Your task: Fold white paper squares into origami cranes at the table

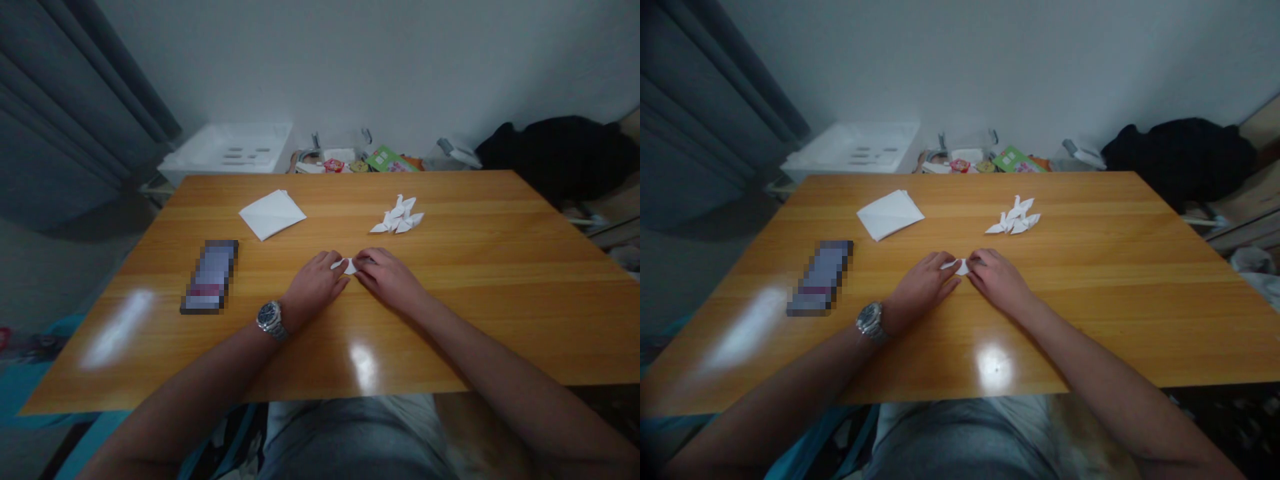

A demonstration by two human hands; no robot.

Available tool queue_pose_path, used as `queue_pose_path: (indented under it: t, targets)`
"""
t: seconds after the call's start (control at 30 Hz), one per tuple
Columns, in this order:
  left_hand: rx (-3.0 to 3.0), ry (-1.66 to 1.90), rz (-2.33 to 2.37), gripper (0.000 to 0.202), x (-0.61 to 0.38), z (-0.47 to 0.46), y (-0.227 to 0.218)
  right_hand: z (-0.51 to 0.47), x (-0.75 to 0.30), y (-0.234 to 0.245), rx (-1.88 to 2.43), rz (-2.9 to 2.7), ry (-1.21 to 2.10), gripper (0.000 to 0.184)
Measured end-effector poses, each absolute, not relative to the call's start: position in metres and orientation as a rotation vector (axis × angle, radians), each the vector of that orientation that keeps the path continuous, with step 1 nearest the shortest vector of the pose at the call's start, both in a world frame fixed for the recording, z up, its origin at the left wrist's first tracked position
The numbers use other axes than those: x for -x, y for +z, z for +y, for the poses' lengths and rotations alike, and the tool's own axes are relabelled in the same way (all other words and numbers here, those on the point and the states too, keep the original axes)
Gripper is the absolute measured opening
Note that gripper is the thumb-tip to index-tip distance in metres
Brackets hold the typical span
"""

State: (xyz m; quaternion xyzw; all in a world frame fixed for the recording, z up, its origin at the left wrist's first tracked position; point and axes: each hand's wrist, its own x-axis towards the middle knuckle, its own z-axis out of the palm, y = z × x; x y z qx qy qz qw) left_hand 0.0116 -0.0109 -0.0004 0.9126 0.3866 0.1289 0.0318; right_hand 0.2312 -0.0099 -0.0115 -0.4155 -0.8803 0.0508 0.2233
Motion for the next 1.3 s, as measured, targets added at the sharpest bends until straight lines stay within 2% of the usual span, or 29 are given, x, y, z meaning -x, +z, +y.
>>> queue_pose_path:
  t: [0.67,1.3]
  targets:
    - [-2.648,0.587,1.181,0.027,-0.012,0.001,-0.010,0.000,-0.233,-0.019,1.010,-2.226,0.463,0.004]
    - [-2.423,0.758,1.182,0.014,-0.009,0.003,-0.012,0.000,-0.231,-0.018,1.067,-2.155,0.556,0.009]
